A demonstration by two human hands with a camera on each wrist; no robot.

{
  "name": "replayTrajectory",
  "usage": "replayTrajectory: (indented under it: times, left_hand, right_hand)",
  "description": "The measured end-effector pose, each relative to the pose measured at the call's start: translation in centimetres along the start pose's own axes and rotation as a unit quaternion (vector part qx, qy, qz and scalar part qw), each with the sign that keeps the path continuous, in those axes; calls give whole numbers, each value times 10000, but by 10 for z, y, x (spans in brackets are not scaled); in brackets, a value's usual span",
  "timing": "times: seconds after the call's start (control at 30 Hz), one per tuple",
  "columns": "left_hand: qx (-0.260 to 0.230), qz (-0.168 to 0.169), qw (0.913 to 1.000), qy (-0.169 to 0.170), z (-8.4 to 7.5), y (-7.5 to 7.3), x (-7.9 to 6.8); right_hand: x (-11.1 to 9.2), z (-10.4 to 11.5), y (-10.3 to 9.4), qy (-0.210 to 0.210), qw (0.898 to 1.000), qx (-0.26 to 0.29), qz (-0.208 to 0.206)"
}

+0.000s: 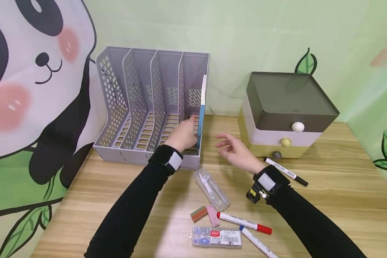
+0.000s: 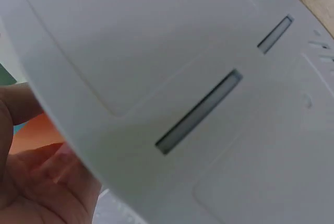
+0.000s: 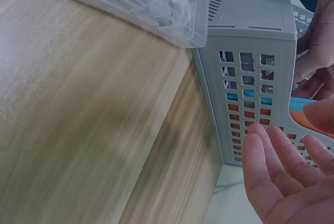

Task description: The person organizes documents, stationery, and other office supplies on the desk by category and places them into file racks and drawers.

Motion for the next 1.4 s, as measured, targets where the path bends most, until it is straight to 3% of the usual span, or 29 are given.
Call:
replayTrajectory:
  times: [0.2,0.3,0.5,0.7,1.0,1.23,1.4]
  left_hand:
    - [220,-915,9953,210,-4,-16,-10]
    - [376,-1216,9912,372,-10,-22,-18]
    - [593,-1443,9846,785,-24,-24,-30]
    - [504,-1489,9724,1722,-46,-19,-43]
    - [489,-913,9563,2736,-68,11,-54]
    - [748,-117,9557,2846,-73,42,-58]
    - [1042,489,9534,2788,-73,60,-62]
  right_hand:
    - [-2,2,-5,-108,9998,-100,-93]
    - [-5,5,-9,-190,9994,-212,-188]
    - [-11,10,-20,-434,9965,-595,-392]
    - [-19,5,-30,-341,9947,-878,-419]
    - [-32,-10,-50,-206,9853,-1607,-551]
    - [-48,-25,-65,-190,9760,-2080,-615]
    - [-59,-30,-62,-281,9740,-2188,-517]
Point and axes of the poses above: each hand's wrist, its own x-axis towards the middle knuckle, its own y-axis out of the palm, z = x × y, the point moved 8 cm from there along x, towards the middle knuckle, and after that the axes turned 6 degrees about -x, right-handed, at the moved point
